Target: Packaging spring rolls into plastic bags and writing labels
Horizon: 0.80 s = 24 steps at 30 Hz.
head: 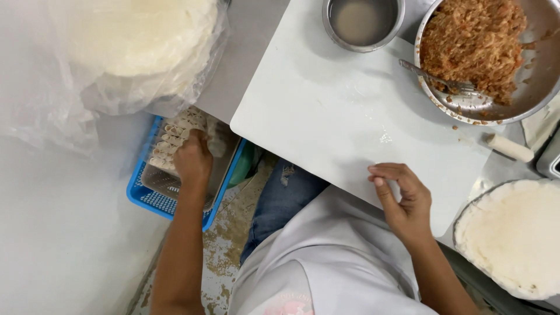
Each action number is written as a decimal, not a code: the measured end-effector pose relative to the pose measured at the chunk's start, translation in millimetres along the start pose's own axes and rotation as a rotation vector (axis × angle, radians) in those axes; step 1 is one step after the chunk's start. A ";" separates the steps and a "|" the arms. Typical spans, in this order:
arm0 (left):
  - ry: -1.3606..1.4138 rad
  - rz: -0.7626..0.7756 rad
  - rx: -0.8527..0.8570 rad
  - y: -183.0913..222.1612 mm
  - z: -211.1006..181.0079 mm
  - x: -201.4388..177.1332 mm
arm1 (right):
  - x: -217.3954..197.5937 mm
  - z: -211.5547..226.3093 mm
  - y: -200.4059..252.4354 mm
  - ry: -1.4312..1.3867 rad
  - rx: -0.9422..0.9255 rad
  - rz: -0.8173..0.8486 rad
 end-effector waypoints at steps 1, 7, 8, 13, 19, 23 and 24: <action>0.001 -0.004 0.002 -1.1 -2.6 -5.9 | 2.4 -1.5 -0.9 0.000 -0.004 -0.003; 0.115 0.067 -0.114 40.4 14.3 -25.3 | 16.7 -13.2 1.4 0.059 -0.037 0.065; 0.100 0.084 -0.125 53.2 19.0 -25.1 | 18.2 -14.8 1.3 0.067 -0.060 0.060; 0.059 0.191 -0.123 119.2 16.4 -11.9 | 20.2 -19.7 3.6 0.080 -0.091 0.060; 0.268 0.274 -0.130 137.0 22.1 -24.9 | 19.9 -23.0 4.4 0.080 -0.112 0.056; 0.390 0.312 -0.391 126.1 43.5 -28.7 | 20.4 -23.0 4.5 0.121 -0.126 0.041; 0.375 0.281 -0.442 128.0 58.1 -17.1 | 20.2 -24.2 4.7 0.128 -0.125 0.041</action>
Point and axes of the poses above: each hand's wrist, its own y-axis away from the middle knuckle, its own x-axis out of the palm, z = x × y, the point moved 1 cm from there along -y, towards the middle knuckle, and after that the axes turned 3 degrees about x, right-handed, at the moved point
